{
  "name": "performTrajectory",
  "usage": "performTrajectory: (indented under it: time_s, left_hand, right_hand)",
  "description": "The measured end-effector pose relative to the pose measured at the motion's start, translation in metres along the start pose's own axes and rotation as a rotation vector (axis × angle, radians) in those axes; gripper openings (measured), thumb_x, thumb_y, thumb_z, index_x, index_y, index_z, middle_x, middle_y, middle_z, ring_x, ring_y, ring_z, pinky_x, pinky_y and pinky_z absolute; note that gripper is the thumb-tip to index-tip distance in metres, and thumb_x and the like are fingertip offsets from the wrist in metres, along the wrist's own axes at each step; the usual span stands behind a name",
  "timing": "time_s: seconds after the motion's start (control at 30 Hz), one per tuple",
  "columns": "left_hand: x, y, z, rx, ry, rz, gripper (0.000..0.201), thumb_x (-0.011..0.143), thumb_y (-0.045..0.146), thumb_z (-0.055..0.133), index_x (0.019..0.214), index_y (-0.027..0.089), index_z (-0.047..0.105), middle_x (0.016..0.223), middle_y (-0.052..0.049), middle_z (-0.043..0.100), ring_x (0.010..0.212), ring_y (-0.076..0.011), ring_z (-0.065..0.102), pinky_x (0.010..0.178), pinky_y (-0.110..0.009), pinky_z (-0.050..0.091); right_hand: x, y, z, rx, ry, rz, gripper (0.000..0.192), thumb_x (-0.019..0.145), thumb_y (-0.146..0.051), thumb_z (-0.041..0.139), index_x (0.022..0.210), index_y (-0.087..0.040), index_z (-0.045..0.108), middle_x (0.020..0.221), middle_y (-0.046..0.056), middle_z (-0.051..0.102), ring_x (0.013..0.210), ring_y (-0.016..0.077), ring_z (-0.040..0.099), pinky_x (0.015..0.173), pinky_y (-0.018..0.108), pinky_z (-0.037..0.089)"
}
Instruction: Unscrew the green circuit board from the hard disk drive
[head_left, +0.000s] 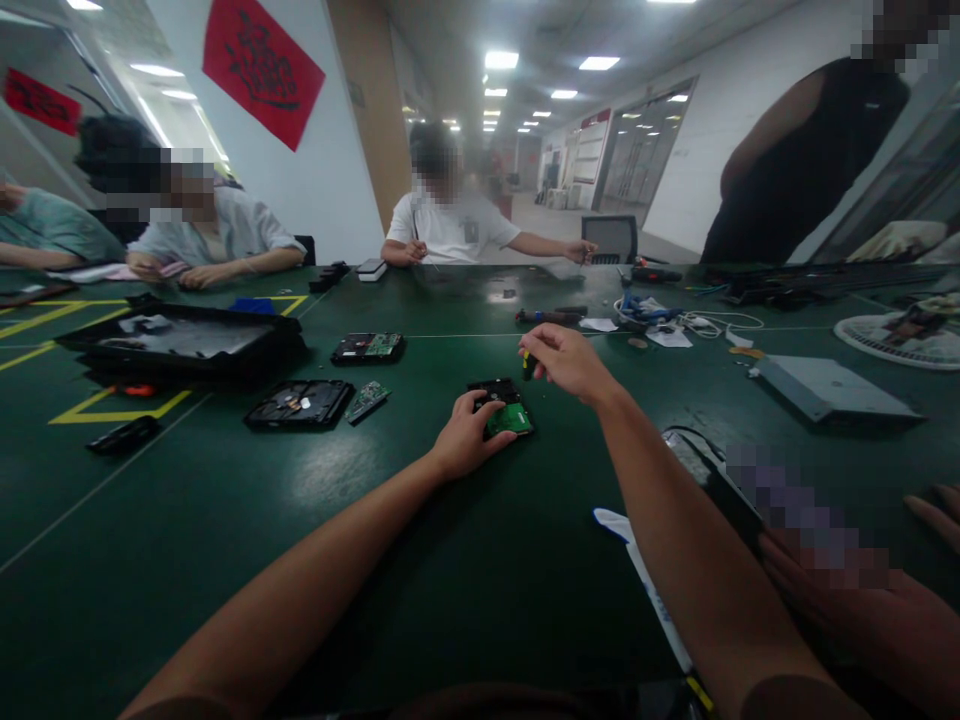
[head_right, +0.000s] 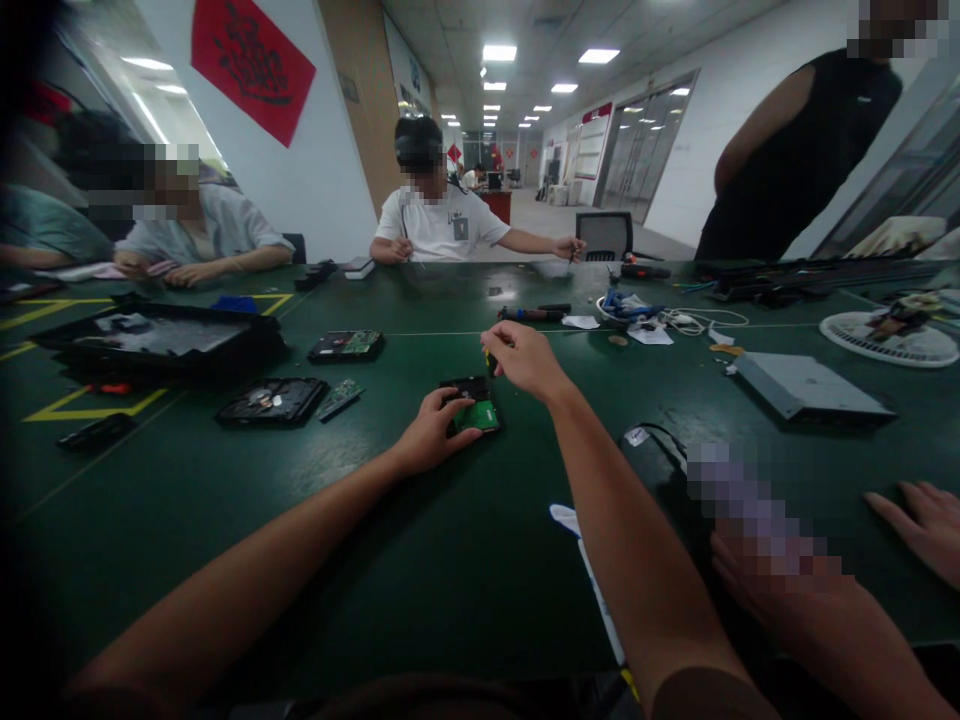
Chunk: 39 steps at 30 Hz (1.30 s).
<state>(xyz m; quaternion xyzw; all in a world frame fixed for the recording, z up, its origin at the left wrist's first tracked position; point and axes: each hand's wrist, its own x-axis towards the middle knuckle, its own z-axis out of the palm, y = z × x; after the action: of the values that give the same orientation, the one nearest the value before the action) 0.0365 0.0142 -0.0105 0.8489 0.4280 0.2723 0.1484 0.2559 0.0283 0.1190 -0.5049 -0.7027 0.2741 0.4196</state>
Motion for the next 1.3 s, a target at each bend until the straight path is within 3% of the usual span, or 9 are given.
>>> performTrajectory:
  time_s: [0.17,0.4,0.6,0.9,1.1,1.3]
  left_hand:
    - [0.000,0.000,0.000,0.004,0.013,0.007,0.059,0.089,0.058,0.070,0.138,0.027,0.061,0.150,-0.013,0.041,0.145,-0.0373,0.038,0.119,-0.056,0.038]
    - [0.000,0.000,-0.002,0.010,-0.007,0.002,0.060,0.090,0.060,0.068,0.140,0.027,0.060,0.152,-0.013,0.039,0.145,-0.0381,0.037,0.118,-0.057,0.040]
    - [0.000,-0.001,0.000,0.016,0.005,0.007,0.060,0.090,0.059,0.069,0.140,0.027,0.060,0.152,-0.014,0.040,0.145,-0.0384,0.037,0.118,-0.058,0.039]
    - [0.000,0.000,-0.001,0.005,-0.003,0.003,0.061,0.090,0.060,0.068,0.140,0.026,0.060,0.151,-0.014,0.040,0.145,-0.0383,0.037,0.118,-0.057,0.040]
    - [0.000,0.001,-0.001,0.003,0.000,0.000,0.060,0.090,0.058,0.069,0.140,0.026,0.060,0.151,-0.014,0.040,0.145,-0.0379,0.038,0.117,-0.057,0.041]
    - [0.000,0.003,-0.003,0.001,0.004,0.003,0.059,0.090,0.058,0.070,0.139,0.027,0.060,0.151,-0.013,0.041,0.146,-0.0379,0.038,0.118,-0.057,0.041]
  right_hand:
    - [0.003,0.002,-0.001,0.036,-0.023,0.045,0.031,0.101,-0.037,0.048,0.110,-0.020,0.072,0.071,0.002,0.069,0.058,0.0140,0.064,0.052,0.023,0.047]
    - [-0.003,-0.008,-0.003,-0.081,0.021,0.006,0.026,0.094,-0.043,0.062,0.089,-0.019,0.068,0.076,0.003,0.069,0.064,0.0146,0.062,0.057,0.025,0.046]
    - [-0.004,-0.009,-0.002,-0.029,-0.023,-0.009,0.022,0.095,-0.039,0.060,0.094,-0.019,0.068,0.085,0.004,0.072,0.059,0.0118,0.061,0.055,0.024,0.046]
    - [0.000,-0.002,-0.004,0.015,-0.040,0.032,0.027,0.098,-0.036,0.052,0.105,-0.020,0.073,0.076,0.003,0.069,0.061,0.0143,0.062,0.052,0.024,0.046]
    - [-0.002,-0.005,-0.004,-0.078,0.049,0.008,0.027,0.093,-0.044,0.062,0.088,-0.019,0.069,0.075,0.003,0.069,0.062,0.0144,0.061,0.058,0.026,0.046]
    - [-0.001,-0.004,-0.002,-0.025,0.009,-0.030,0.026,0.096,-0.044,0.059,0.094,-0.020,0.069,0.087,0.003,0.073,0.057,0.0115,0.060,0.056,0.024,0.046]
